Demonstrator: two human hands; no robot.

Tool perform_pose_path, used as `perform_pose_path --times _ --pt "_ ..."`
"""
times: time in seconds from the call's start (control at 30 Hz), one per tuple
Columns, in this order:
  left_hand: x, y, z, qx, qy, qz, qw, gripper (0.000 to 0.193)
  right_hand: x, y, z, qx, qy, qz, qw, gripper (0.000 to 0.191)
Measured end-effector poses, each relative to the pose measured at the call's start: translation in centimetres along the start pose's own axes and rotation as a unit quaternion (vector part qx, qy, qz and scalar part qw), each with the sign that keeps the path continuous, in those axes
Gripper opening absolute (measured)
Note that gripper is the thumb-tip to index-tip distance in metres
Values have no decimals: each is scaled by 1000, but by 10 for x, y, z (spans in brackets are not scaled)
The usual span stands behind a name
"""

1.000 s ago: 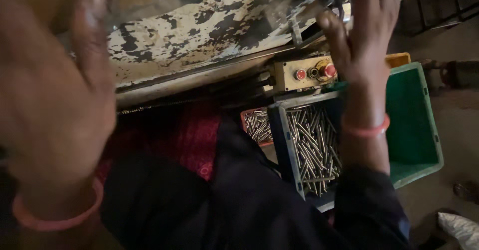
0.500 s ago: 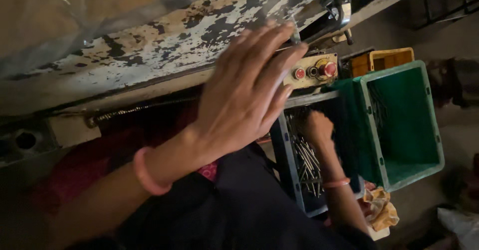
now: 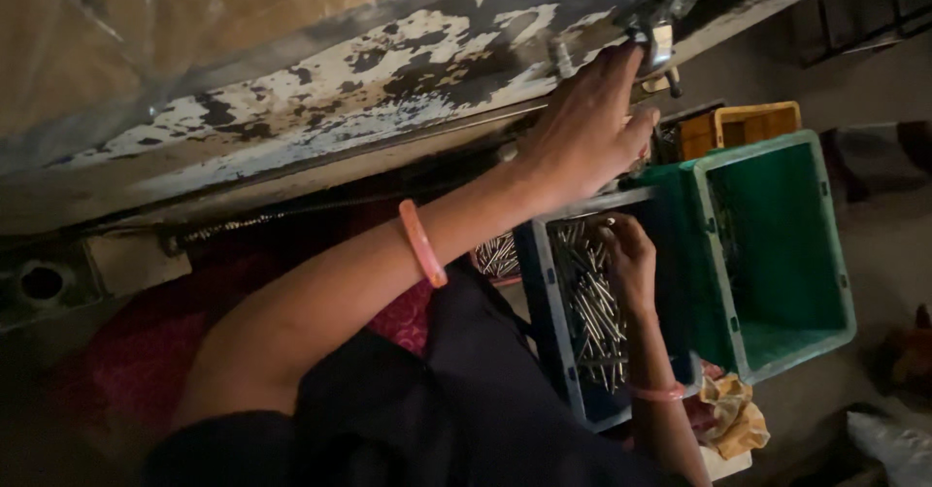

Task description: The person repeatedly places a plastic-wrapped package onto a machine, pulls a lever to staple it, and removes the package. This cycle is performed multiple times with the same package.

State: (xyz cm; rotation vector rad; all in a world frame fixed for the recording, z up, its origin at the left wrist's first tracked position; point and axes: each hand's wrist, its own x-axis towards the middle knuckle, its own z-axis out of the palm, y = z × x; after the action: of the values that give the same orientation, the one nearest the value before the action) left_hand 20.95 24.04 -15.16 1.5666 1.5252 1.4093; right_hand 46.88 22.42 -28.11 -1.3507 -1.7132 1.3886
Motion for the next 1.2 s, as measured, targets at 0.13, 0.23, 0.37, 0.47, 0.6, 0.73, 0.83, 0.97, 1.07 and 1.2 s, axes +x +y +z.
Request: perform_pose_path --times 0.13,0.23,0.37,0.47,0.6,0.73,0.83,0.97,1.07,1.2 --pt "18 -22 4 -138 -80 -62 985 28 2 -10 -5 72 -14 -53 996 19" --pt "28 -35 8 -165 -106 -58 979 27 3 -18 -6 47 7 -27 998 23" --pt "35 -45 22 -196 -58 -24 979 31 4 -32 -7 40 34 -51 997 17" --pt "38 -50 27 -206 -49 -18 977 29 11 -46 -10 20 18 -32 999 15" --pt "31 -51 17 -216 -20 -9 976 27 25 -60 -8 73 -27 76 994 20" --pt "2 -45 -20 -204 7 6 979 27 42 -63 8 87 -55 13 995 20" --pt "-33 -40 -61 -168 41 6 985 34 60 -63 26 66 -26 -27 997 16" --pt "-99 -39 -133 -143 40 -37 988 36 94 -71 67 79 -24 -48 995 13" --pt "-149 -40 -189 -123 88 -29 988 35 118 -91 111 191 -110 -68 973 9" --pt "-205 -46 -241 -116 185 -64 974 24 142 -138 186 271 -183 -25 945 14"
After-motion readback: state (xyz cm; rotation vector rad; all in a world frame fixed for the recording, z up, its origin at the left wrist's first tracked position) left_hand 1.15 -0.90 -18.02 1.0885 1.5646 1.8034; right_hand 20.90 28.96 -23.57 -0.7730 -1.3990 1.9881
